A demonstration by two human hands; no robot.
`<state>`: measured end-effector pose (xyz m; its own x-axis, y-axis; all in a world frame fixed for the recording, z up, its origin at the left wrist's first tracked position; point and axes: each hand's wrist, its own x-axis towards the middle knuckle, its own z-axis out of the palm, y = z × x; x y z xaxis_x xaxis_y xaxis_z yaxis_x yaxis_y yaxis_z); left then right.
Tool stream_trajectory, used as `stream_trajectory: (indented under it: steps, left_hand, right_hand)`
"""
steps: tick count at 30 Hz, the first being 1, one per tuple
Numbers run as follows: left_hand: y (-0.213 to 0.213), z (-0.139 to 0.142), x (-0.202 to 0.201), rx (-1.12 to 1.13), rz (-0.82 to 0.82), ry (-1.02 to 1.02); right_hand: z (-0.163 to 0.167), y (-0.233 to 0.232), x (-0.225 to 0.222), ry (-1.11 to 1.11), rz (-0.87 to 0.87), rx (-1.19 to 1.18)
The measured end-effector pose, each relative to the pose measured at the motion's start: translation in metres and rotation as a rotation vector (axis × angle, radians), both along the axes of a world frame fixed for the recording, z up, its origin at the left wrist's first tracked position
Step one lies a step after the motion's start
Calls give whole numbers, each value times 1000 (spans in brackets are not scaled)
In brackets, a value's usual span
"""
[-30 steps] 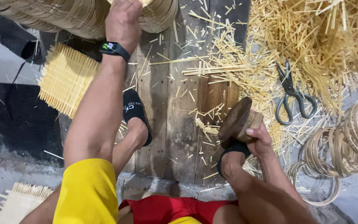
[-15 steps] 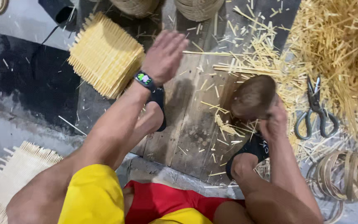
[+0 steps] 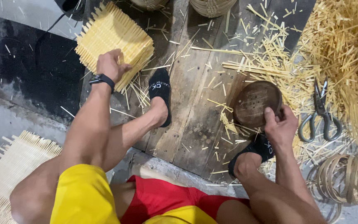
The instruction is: The person assembles a small round bamboo basket by placing a woven bamboo mat on a wooden block, fitting a bamboo ring around the edge, and trimming excess strands with shears. The person repeats this process for multiple baskets, stacking finished units nearby.
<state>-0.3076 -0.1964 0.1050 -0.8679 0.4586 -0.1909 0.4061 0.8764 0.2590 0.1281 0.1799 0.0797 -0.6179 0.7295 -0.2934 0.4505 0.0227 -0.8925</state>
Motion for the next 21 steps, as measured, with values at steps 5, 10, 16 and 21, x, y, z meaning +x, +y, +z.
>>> stream_trajectory:
  steps: [5,10,16,21]
  left_hand:
    - [20,50,0,-28,-188,429]
    - [80,123,47,71,-440,538]
    - [178,60,241,591,-886,111]
    - [196,3,290,452,-1004,103]
  right_hand:
    - [-21,-10,-18,81,-125,-514]
    - [-41,-18,-4,124,-155,-234]
    - [-14,15,21,409,-237,-865]
    - [-21,12,8,194,-119,-458]
